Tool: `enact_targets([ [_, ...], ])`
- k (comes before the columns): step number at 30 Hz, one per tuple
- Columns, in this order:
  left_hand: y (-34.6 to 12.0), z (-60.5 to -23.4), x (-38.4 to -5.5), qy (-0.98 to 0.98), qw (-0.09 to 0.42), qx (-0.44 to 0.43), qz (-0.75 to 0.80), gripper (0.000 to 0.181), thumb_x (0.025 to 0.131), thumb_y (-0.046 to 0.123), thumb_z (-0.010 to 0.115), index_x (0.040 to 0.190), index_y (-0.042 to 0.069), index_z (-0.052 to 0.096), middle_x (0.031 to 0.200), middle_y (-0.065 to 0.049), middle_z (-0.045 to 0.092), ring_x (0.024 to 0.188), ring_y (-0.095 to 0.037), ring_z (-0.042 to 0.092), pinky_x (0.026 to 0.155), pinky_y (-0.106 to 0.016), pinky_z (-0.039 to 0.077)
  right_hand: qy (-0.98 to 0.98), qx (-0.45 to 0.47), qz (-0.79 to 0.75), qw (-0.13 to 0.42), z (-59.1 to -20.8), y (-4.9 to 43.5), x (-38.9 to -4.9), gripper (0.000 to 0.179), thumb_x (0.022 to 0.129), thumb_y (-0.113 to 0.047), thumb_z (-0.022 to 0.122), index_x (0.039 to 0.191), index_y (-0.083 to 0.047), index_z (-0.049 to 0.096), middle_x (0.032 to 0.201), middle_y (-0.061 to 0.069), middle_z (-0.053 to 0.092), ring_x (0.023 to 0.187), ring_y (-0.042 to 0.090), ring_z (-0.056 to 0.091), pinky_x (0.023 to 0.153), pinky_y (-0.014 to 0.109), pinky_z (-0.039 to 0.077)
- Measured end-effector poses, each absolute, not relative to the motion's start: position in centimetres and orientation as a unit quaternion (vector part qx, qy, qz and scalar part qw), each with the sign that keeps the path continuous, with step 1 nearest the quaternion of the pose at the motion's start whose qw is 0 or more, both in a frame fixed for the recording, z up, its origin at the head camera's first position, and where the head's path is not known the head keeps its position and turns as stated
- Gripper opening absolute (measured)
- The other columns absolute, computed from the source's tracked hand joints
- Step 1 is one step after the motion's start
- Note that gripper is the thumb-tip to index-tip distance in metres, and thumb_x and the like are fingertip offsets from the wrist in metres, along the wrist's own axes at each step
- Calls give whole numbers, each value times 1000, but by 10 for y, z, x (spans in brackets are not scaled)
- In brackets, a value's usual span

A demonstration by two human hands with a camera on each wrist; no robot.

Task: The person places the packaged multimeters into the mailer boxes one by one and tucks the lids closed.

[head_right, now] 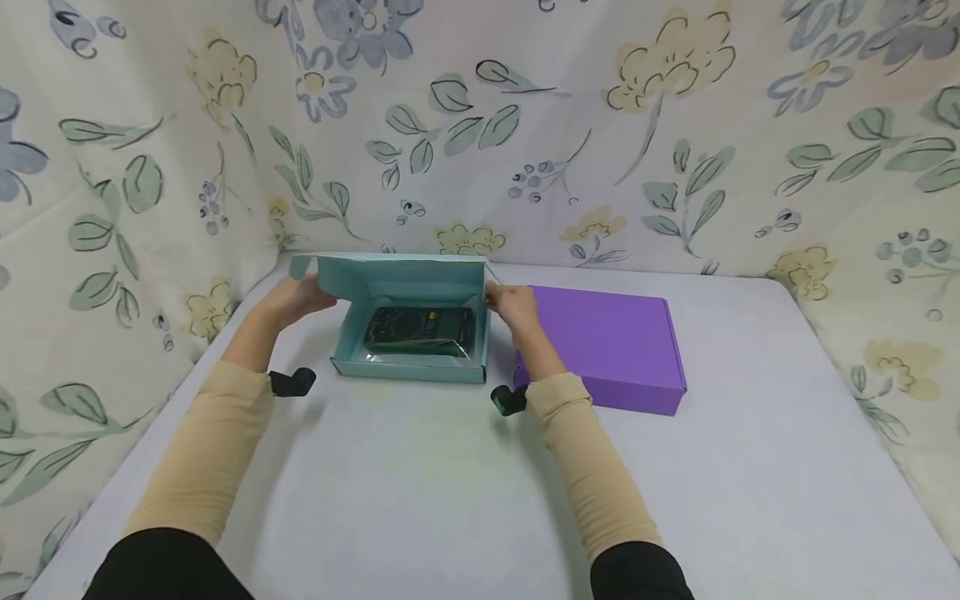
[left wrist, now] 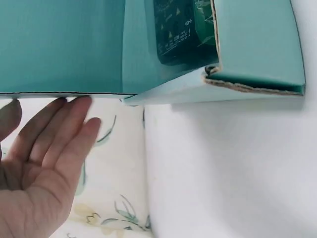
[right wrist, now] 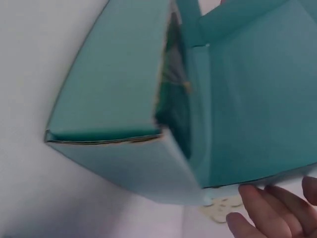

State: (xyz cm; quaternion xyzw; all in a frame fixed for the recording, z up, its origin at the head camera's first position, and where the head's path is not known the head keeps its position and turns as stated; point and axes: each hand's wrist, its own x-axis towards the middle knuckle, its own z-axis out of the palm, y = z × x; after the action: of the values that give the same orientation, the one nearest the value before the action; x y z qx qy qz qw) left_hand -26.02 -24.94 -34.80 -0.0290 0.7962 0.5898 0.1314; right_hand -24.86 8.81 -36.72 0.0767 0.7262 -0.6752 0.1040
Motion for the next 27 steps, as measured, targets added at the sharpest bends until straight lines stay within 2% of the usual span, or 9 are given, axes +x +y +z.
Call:
enact_targets([
  [4, -251, -343, -256, 809, 93, -15, 580, 55, 106, 30, 38, 138, -14, 43, 134, -32, 50, 119, -33, 57, 101, -34, 46, 720, 63, -682, 109, -359, 92, -242, 45, 105, -25, 46, 136, 7, 50, 138, 22, 52, 129, 28, 50, 112, 37, 34],
  [8, -261, -342, -253, 737, 158, 19, 657, 65, 107, 38, 22, 146, -15, 25, 120, -15, 63, 111, -21, 60, 107, -40, 39, 695, 41, -705, 133, -356, 95, -238, 54, 107, -30, 36, 142, 10, 39, 144, 26, 43, 133, 32, 43, 113, 38, 31],
  [10, -267, -343, -251, 670, 206, 16, 713, 71, 106, 42, 13, 149, -14, 8, 134, -20, 54, 128, -26, 49, 113, -44, 28, 683, 37, -715, 144, -357, 96, -237, 58, 107, -33, 32, 146, 10, 31, 146, 27, 39, 134, 33, 41, 113, 38, 31],
  [12, -273, -345, -249, 617, 240, 2, 749, 76, 104, 48, 11, 150, -11, -1, 119, -19, 54, 119, -25, 51, 116, -44, 20, 663, 35, -732, 156, -360, 97, -236, 58, 107, -35, 29, 144, 10, 36, 144, 28, 42, 132, 33, 46, 114, 39, 29],
  [15, -275, -350, -247, 587, 265, 2, 765, 82, 101, 56, 8, 150, -8, -10, 145, -37, 24, 140, -34, 28, 118, -43, 10, 633, 30, -756, 166, -365, 100, -235, 52, 107, -37, 28, 122, 5, 56, 108, 19, 60, 97, 22, 62, 114, 39, 29],
  [18, -272, -355, -248, 616, 264, 24, 741, 87, 99, 60, 7, 150, -9, -5, 153, -31, 14, 143, -30, 22, 119, -41, 9, 624, 26, -763, 165, -370, 100, -235, 52, 107, -39, 27, 105, 2, 59, 93, 4, 53, 84, 15, 50, 113, 41, 29],
  [19, -271, -357, -249, 628, 264, 32, 731, 88, 98, 61, 6, 150, -10, -4, 157, -27, 7, 144, -29, 19, 119, -41, 9, 628, 23, -760, 166, -372, 100, -236, 56, 106, -41, 26, 114, 5, 58, 99, 6, 56, 91, 17, 52, 113, 42, 28],
  [23, -267, -365, -253, 674, 254, 46, 692, 94, 95, 66, 4, 151, -10, 9, 143, -17, 34, 121, -14, 44, 118, -42, 16, 645, 15, -742, 180, -380, 98, -237, 69, 106, -44, 22, 146, 11, 29, 143, 19, 41, 133, 28, 38, 116, 42, 24],
  [27, -268, -371, -254, 691, 248, 53, 677, 96, 94, 69, 3, 152, -7, 11, 130, -6, 43, 117, -11, 45, 119, -44, 16, 658, -1, -729, 189, -383, 99, -236, 69, 106, -44, 23, 150, 9, 19, 150, 24, 32, 137, 30, 33, 116, 40, 26],
])
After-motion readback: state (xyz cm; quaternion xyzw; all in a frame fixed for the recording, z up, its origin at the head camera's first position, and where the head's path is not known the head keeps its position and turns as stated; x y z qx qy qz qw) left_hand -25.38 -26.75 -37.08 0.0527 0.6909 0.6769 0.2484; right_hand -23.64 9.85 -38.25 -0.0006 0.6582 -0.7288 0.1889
